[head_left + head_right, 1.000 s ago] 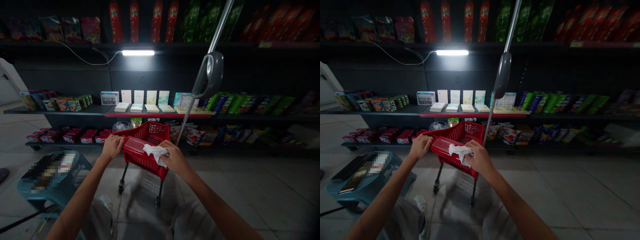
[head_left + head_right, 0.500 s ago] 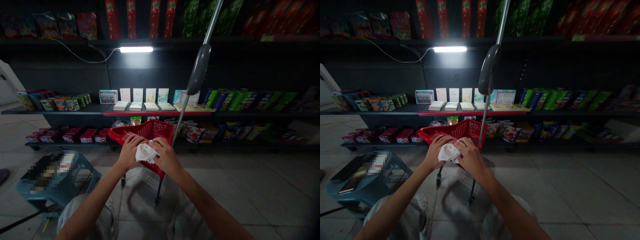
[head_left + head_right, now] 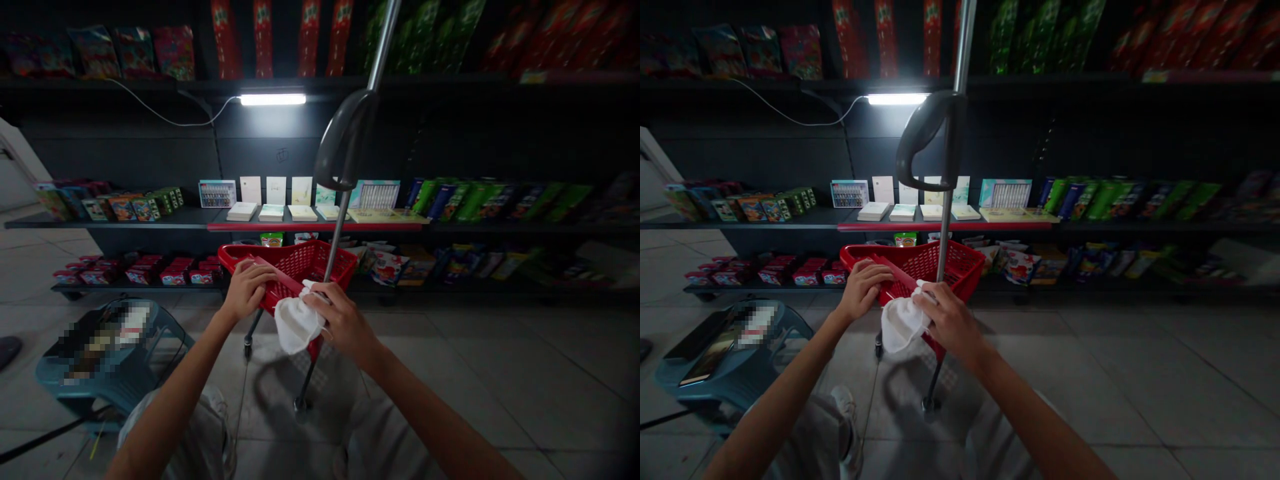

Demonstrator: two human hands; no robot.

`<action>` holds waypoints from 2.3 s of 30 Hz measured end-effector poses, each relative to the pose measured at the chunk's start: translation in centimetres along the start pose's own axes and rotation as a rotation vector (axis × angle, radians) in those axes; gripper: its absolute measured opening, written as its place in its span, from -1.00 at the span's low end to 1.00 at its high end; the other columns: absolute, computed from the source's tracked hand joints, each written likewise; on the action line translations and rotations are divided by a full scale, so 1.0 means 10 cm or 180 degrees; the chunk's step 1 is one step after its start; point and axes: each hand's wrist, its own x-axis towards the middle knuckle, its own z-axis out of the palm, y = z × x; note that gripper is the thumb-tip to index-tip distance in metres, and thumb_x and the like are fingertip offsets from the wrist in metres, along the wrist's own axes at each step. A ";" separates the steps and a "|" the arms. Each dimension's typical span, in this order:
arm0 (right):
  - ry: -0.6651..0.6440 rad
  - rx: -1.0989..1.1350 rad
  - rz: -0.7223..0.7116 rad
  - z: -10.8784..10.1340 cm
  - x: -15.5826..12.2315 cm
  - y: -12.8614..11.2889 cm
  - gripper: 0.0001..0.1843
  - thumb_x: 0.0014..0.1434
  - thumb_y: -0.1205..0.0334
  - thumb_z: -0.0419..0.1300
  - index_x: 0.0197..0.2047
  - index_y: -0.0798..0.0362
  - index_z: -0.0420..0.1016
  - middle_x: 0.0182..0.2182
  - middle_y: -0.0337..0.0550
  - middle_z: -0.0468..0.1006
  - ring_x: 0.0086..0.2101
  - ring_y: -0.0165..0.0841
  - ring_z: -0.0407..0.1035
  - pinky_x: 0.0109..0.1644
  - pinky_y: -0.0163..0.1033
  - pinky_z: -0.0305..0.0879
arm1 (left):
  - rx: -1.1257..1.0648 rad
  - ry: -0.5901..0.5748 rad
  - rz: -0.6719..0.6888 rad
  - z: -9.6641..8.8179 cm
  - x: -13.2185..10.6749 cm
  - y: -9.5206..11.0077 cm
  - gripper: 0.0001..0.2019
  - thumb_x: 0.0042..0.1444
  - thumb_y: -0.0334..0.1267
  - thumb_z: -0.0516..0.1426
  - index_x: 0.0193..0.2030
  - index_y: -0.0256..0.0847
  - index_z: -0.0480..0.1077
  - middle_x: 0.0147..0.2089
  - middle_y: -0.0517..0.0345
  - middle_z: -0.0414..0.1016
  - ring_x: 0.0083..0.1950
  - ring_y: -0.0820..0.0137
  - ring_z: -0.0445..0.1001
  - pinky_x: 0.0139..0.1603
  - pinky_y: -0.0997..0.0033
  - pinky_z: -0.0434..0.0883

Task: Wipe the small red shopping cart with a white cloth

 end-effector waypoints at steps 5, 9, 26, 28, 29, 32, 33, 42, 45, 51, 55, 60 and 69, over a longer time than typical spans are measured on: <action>0.0058 0.0087 0.0100 0.11 -0.03 0.05 -0.52 0.23 0.47 0.23 0.17 -0.10 0.55 0.07 0.02 0.50 0.08 -0.13 0.43 0.19 0.03 0.50 | -0.0095 -0.0078 -0.0263 -0.09 0.02 -0.14 -0.58 0.31 -0.24 -0.12 0.03 -0.12 0.54 0.18 0.05 0.62 0.28 0.23 0.49 0.42 -0.04 0.16; 0.0230 0.0177 0.0213 0.29 0.01 -0.02 -0.46 0.20 0.54 0.22 0.17 -0.12 0.55 0.08 0.00 0.49 0.09 -0.13 0.42 0.20 0.02 0.49 | 0.0066 -0.0236 -0.0390 -0.12 -0.02 0.00 -0.62 0.30 -0.26 -0.10 -0.03 -0.10 0.53 0.24 0.09 0.58 0.37 0.22 0.41 0.48 -0.07 0.11; 0.0238 0.0865 0.0346 0.50 0.20 0.00 -0.57 0.23 0.46 0.26 0.13 -0.08 0.56 0.06 -0.02 0.45 0.09 -0.19 0.39 0.24 -0.04 0.40 | 0.0510 0.0152 -0.0396 0.15 -0.04 0.22 -0.52 0.42 -0.21 -0.08 -0.58 -0.13 0.30 -0.50 0.14 0.48 -0.40 0.34 0.36 -0.05 0.17 0.33; 0.0208 0.0924 0.0347 0.56 0.22 0.04 -0.57 0.23 0.45 0.27 0.14 -0.05 0.55 0.07 0.00 0.44 0.12 -0.19 0.38 0.26 -0.04 0.39 | 0.0500 0.0227 -0.0448 0.16 -0.02 0.12 -0.51 0.41 -0.21 -0.08 -0.59 -0.12 0.29 -0.50 0.13 0.47 -0.40 0.34 0.36 -0.04 0.17 0.33; 0.0201 0.0950 0.0366 0.59 0.22 0.07 -0.58 0.23 0.44 0.27 0.13 -0.04 0.55 0.08 0.01 0.43 0.13 -0.19 0.38 0.27 -0.04 0.38 | 0.0494 0.0248 -0.0485 0.16 0.00 0.07 -0.52 0.40 -0.22 -0.08 -0.59 -0.12 0.30 -0.50 0.13 0.47 -0.39 0.33 0.36 -0.03 0.17 0.34; 0.0251 0.0951 0.0525 0.70 0.25 0.17 -0.65 0.26 0.43 0.25 0.09 -0.03 0.57 0.07 0.00 0.42 0.10 -0.22 0.40 0.25 -0.07 0.38 | 0.0460 0.0256 -0.0577 0.14 0.07 -0.10 -0.55 0.38 -0.22 -0.07 -0.58 -0.12 0.30 -0.50 0.13 0.45 -0.36 0.33 0.38 0.01 0.16 0.34; 0.0278 0.0936 0.0586 0.74 0.26 0.20 -0.66 0.26 0.44 0.23 0.07 -0.02 0.57 0.06 0.00 0.42 0.10 -0.23 0.41 0.25 -0.08 0.38 | 0.0438 0.0238 -0.0586 0.13 0.10 -0.16 -0.55 0.37 -0.22 -0.07 -0.59 -0.12 0.29 -0.51 0.14 0.44 -0.36 0.33 0.38 0.02 0.16 0.34; 0.0387 0.0995 0.0653 0.84 0.31 0.45 -0.66 0.23 0.46 0.23 0.05 0.00 0.58 0.05 -0.02 0.42 0.11 -0.25 0.42 0.27 -0.13 0.34 | 0.0381 0.0224 -0.0542 0.18 0.18 -0.37 -0.60 0.32 -0.25 -0.04 -0.60 -0.12 0.21 -0.54 0.18 0.38 -0.39 0.35 0.32 0.03 0.17 0.33; 0.0580 0.1034 0.0684 0.83 0.28 0.46 -0.68 0.23 0.38 0.29 0.06 0.00 0.58 0.04 -0.02 0.43 0.07 -0.25 0.44 0.23 -0.13 0.37 | 0.0502 0.0416 -0.0598 0.23 0.16 -0.24 -0.59 0.33 -0.26 -0.04 -0.60 -0.12 0.23 -0.53 0.17 0.40 -0.38 0.35 0.34 0.02 0.18 0.34; 0.0882 0.0963 0.0704 0.68 0.23 0.34 -0.73 0.20 0.37 0.28 -0.01 0.01 0.55 -0.02 -0.01 0.47 0.00 -0.21 0.45 0.10 -0.15 0.43 | 0.0840 0.0661 -0.0711 0.36 0.09 0.22 -0.56 0.32 -0.32 -0.01 -0.63 -0.12 0.30 -0.55 0.13 0.48 -0.42 0.34 0.37 0.00 0.14 0.37; 0.1063 0.0871 0.0810 0.60 0.23 0.30 -0.79 0.16 0.35 0.29 -0.10 0.00 0.53 -0.08 -0.03 0.50 -0.07 -0.22 0.45 0.00 -0.17 0.43 | 0.0983 0.0622 -0.0780 0.43 0.09 0.49 -0.58 0.33 -0.31 0.03 -0.58 -0.13 0.41 -0.50 0.08 0.57 -0.38 0.30 0.45 0.05 0.08 0.37; 0.1152 0.0874 0.0834 0.53 0.22 0.36 -0.84 0.15 0.38 0.24 -0.17 0.00 0.49 -0.18 -0.09 0.51 -0.13 -0.24 0.43 -0.05 -0.17 0.39 | 0.1183 0.0489 -0.0855 0.49 0.18 0.70 -0.59 0.34 -0.30 0.04 -0.54 -0.15 0.49 -0.45 0.01 0.63 -0.37 0.27 0.52 0.00 0.04 0.34; 0.1206 0.0940 0.0950 0.49 0.11 0.40 -0.83 0.16 0.24 0.31 -0.16 -0.02 0.46 -0.20 -0.15 0.51 -0.17 -0.24 0.40 -0.03 -0.12 0.37 | 0.1547 -0.0049 -0.0846 0.46 0.29 1.07 -0.59 0.36 -0.24 0.03 -0.47 -0.20 0.56 -0.41 -0.05 0.66 -0.46 0.27 0.54 -0.16 0.07 0.24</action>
